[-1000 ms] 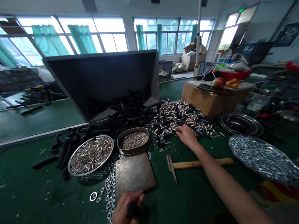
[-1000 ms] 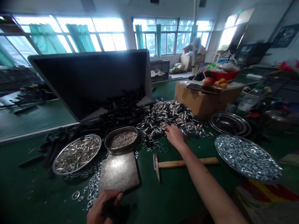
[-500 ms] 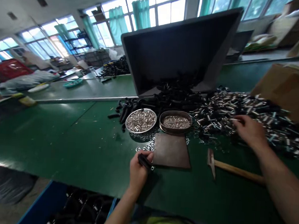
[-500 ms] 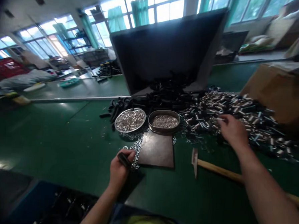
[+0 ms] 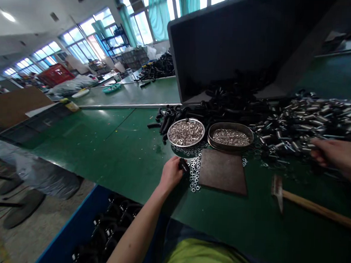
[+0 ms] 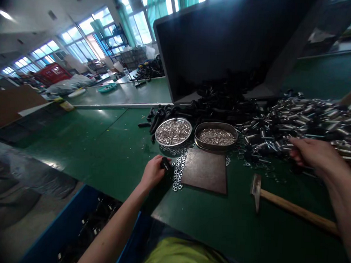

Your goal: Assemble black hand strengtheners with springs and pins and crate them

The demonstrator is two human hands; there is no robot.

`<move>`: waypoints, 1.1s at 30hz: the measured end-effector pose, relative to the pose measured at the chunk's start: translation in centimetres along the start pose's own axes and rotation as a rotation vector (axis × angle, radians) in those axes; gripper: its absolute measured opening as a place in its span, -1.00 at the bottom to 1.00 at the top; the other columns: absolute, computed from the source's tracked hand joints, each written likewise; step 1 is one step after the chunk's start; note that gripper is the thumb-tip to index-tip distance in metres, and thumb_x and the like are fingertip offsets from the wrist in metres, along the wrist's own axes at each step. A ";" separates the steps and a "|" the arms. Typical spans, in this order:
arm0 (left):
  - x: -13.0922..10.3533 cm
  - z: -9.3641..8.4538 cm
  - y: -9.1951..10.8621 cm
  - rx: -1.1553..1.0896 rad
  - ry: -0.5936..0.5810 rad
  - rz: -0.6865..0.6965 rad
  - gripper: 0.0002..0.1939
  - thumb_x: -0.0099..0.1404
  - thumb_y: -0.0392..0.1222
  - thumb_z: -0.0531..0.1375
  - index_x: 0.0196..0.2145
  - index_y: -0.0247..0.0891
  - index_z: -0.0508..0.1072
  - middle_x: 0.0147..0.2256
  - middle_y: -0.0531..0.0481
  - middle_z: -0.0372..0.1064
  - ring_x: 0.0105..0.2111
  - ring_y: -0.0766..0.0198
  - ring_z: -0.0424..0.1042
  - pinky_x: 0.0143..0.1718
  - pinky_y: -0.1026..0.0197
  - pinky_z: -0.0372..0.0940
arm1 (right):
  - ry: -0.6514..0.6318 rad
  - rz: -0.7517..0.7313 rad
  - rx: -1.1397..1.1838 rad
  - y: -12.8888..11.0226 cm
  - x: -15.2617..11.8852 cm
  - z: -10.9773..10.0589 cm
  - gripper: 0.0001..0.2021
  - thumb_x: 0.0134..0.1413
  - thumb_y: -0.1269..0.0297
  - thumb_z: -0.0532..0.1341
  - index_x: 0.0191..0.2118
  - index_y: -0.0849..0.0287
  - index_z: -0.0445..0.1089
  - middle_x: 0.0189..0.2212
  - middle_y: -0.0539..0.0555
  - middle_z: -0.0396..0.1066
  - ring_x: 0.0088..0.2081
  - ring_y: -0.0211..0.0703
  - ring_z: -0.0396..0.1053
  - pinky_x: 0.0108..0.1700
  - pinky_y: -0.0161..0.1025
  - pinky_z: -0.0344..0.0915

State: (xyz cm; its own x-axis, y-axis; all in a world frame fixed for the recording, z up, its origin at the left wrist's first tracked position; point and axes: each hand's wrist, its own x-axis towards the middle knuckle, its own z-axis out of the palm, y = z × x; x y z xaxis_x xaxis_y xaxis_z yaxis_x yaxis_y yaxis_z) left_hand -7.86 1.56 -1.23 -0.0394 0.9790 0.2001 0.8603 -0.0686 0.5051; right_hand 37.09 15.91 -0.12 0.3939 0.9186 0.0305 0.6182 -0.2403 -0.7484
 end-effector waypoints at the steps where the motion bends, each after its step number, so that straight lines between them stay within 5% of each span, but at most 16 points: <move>1: 0.3 0.4 0.2 0.034 -0.023 0.012 -0.75 0.09 -0.46 0.09 -0.36 -0.25 0.51 -0.32 -0.08 0.41 -0.35 0.23 0.40 -0.28 0.24 0.27 | -0.044 0.046 0.105 -0.7 -0.7 0.1 -0.60 0.09 -0.03 0.14 -0.60 0.15 0.26 -0.73 0.09 0.23 -0.72 -0.31 0.08 -0.63 -0.19 0.04; 5: 1.1 1.3 0.3 0.059 -0.071 0.048 -0.75 -0.03 -0.55 0.06 -0.51 -0.26 0.42 -0.39 -0.08 0.36 -0.41 0.23 0.37 -0.35 0.25 0.25 | -0.131 0.101 0.417 -3.4 -3.7 0.0 -0.78 0.10 0.14 0.16 -0.45 0.15 0.24 -0.69 -0.08 0.14 -0.71 -0.38 0.02 -0.65 -0.30 -0.05; 11: 1.6 0.5 1.0 -0.057 -0.046 0.053 -0.67 -0.03 -0.54 0.06 -0.36 -0.26 0.46 -0.39 -0.05 0.41 -0.34 0.20 0.38 -0.28 0.21 0.25 | -0.323 0.013 0.584 -6.1 -10.2 1.4 -0.68 -0.12 0.07 0.31 -0.30 0.15 0.29 -0.59 -0.08 0.27 -0.63 -0.37 0.16 -0.61 -0.37 0.11; 14: 0.6 -0.4 3.2 -0.482 -0.013 -0.155 -0.72 0.05 -0.40 0.16 -0.23 -0.26 0.48 -0.34 -0.02 0.46 -0.33 0.21 0.43 -0.25 0.18 0.28 | -0.495 -0.035 0.630 -7.6 -15.1 3.3 -0.61 -0.19 0.07 0.35 -0.24 0.12 0.30 -0.57 -0.07 0.32 -0.62 -0.33 0.22 -0.61 -0.35 0.17; 20: -2.9 0.4 8.2 -1.352 -0.160 -0.505 -0.72 -0.12 -0.23 0.38 -0.41 -0.31 0.44 -0.47 0.05 0.44 -0.43 0.28 0.45 -0.29 0.21 0.32 | -0.785 -0.048 0.825 -10.5 -23.0 6.5 -0.68 -0.14 0.09 0.34 -0.28 0.11 0.32 -0.58 -0.06 0.35 -0.64 -0.34 0.21 -0.64 -0.34 0.14; 33: -4.2 1.2 8.4 -1.414 -0.149 -0.447 -0.78 -0.05 -0.28 0.39 -0.41 -0.32 0.47 -0.47 0.05 0.45 -0.45 0.35 0.41 -0.31 0.28 0.27 | -0.919 0.122 0.991 -10.4 -23.8 8.5 -0.70 -0.07 0.16 0.33 -0.24 0.19 0.33 -0.55 -0.08 0.32 -0.63 -0.42 0.20 -0.62 -0.42 0.10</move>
State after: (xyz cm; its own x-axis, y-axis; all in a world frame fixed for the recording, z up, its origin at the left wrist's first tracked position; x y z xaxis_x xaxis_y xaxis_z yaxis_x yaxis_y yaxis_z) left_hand 0.19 -2.89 1.16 -0.0344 0.9730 -0.2282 -0.4046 0.1952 0.8934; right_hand 15.50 -0.83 1.32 -0.4232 0.8771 -0.2272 -0.2865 -0.3675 -0.8848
